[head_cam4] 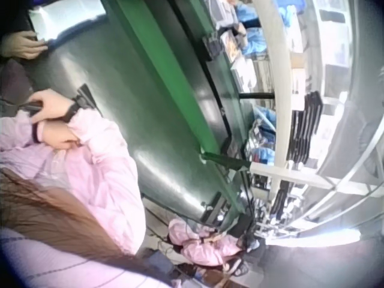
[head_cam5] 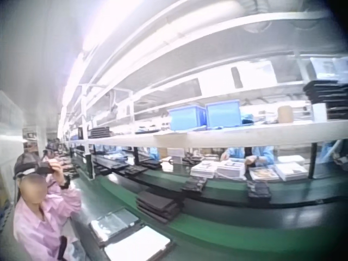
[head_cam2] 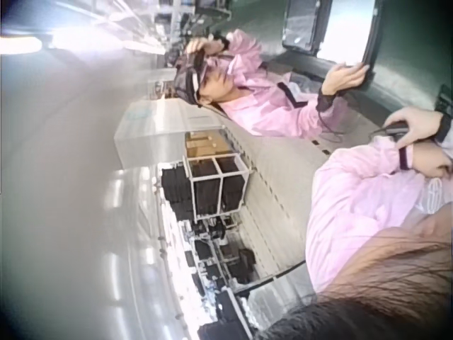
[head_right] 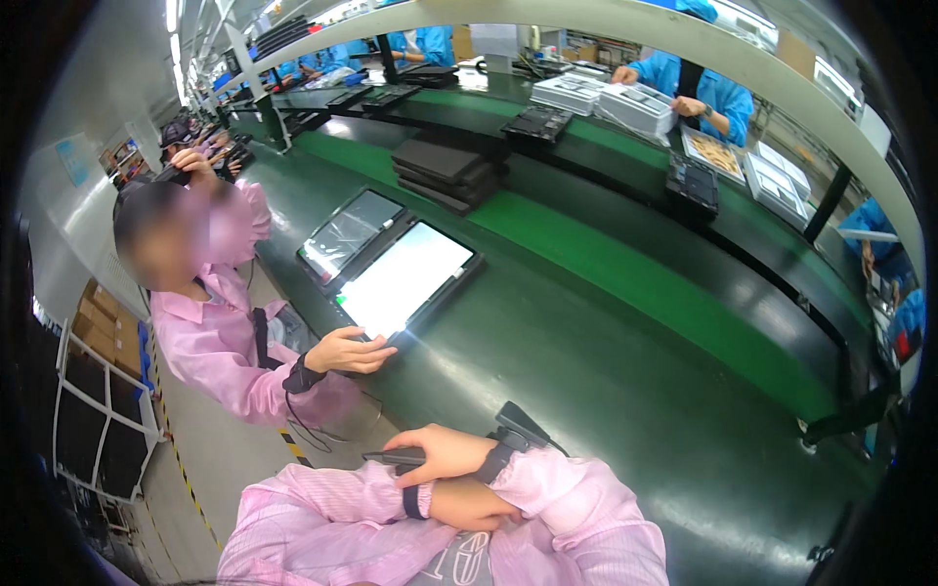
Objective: Performing various diagnostic software tests and screen color checks on tablets on an assembly line.
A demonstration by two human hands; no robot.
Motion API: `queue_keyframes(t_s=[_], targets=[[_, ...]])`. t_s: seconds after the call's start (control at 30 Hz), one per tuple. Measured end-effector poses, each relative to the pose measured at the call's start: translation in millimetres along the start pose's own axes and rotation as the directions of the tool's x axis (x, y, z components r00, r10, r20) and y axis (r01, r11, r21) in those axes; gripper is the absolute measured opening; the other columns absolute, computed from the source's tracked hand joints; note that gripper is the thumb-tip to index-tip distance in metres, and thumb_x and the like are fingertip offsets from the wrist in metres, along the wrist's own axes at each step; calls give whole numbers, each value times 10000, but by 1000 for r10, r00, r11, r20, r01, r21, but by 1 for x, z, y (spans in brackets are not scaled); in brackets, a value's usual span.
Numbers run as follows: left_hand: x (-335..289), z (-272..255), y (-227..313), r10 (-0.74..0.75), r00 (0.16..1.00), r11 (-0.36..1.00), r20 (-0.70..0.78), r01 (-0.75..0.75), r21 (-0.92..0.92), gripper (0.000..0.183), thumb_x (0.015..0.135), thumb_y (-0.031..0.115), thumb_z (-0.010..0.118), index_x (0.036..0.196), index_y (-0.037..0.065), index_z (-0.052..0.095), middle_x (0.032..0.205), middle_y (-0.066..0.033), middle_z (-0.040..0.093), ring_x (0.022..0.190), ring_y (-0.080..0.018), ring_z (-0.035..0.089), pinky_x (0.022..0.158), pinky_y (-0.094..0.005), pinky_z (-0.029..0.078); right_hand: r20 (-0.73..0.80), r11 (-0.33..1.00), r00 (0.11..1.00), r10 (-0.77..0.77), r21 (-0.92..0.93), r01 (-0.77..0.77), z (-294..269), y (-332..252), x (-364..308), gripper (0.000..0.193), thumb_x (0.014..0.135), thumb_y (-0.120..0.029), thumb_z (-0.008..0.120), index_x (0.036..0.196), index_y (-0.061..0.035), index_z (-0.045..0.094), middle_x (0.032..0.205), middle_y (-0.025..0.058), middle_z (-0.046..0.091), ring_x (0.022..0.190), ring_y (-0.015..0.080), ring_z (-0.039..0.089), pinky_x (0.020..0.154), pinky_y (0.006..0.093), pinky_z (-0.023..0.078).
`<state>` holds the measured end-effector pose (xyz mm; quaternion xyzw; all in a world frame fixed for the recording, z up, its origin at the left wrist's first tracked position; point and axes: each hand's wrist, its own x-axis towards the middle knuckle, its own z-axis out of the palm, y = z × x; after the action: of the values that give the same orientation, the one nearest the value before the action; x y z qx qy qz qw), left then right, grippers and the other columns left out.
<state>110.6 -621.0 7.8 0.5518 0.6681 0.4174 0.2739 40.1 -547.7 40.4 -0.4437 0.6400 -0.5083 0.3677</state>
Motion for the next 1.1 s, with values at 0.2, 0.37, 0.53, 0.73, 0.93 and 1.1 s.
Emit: queue_keyframes(t_s=[0.2, 0.37, 0.53, 0.73, 0.93, 1.1], targets=[[-13, -38, 35, -148, 967, 959, -207, 191, 209, 320, 738, 126, 593, 1050, 59, 612, 922, -123, 661, 786, -267, 651, 646, -396, 507, -189, 906, 944, -271, -381, 184, 13, -52, -14, 552, 767, -231, 696, 1276, -88, 539, 919, 126, 584, 870, 309, 583, 766, 391, 482], [5, -62, 42, -413, 908, 733, -73, 379, 565, 292, 724, 165, 620, 1002, 77, 598, 891, -127, 650, 725, -289, 650, 579, -421, 501, -293, 736, 825, -483, -646, 201, 25, -67, -24, 523, 726, -220, 723, 1217, -102, 584, 845, 65, 543, 783, 237, 567, 698, 353, 485], [47, -76, -5, -488, 845, 631, -217, 514, 581, 270, 709, 205, 645, 944, 91, 578, 847, -129, 634, 667, -313, 645, 525, -446, 494, -403, 641, 764, -503, -767, 18, 16, -73, -30, 578, 660, -184, 741, 1208, -99, 577, 906, 60, 556, 815, 243, 561, 734, 366, 457], [82, -92, -67, -104, 809, 799, -579, 415, 436, 361, 698, 105, 676, 1047, 74, 591, 1076, -114, 530, 995, -292, 550, 748, -397, 483, -813, 892, 553, -185, -375, -253, 4, -30, -56, 701, 711, -161, 765, 1328, -37, 455, 1162, 179, 496, 1091, 345, 502, 924, 398, 417], [113, -108, -100, 42, 791, 834, -610, 309, 457, 383, 725, 116, 685, 1093, 63, 595, 1169, -120, 520, 1142, -295, 476, 940, -423, 384, -850, 712, 501, -162, -452, -537, 13, 24, -57, 669, 800, -339, 691, 1371, -98, 440, 1366, 135, 436, 1355, 377, 310, 1093, 601, 168], [116, -121, -110, 60, 827, 848, -559, 253, 465, 372, 726, 125, 696, 1079, 63, 596, 1142, -103, 525, 1127, -284, 482, 928, -412, 383, -871, 742, 459, -173, -422, -521, 1, 32, -49, 673, 810, -358, 685, 1372, -87, 432, 1418, 144, 395, 1387, 386, 254, 1102, 603, 115]])
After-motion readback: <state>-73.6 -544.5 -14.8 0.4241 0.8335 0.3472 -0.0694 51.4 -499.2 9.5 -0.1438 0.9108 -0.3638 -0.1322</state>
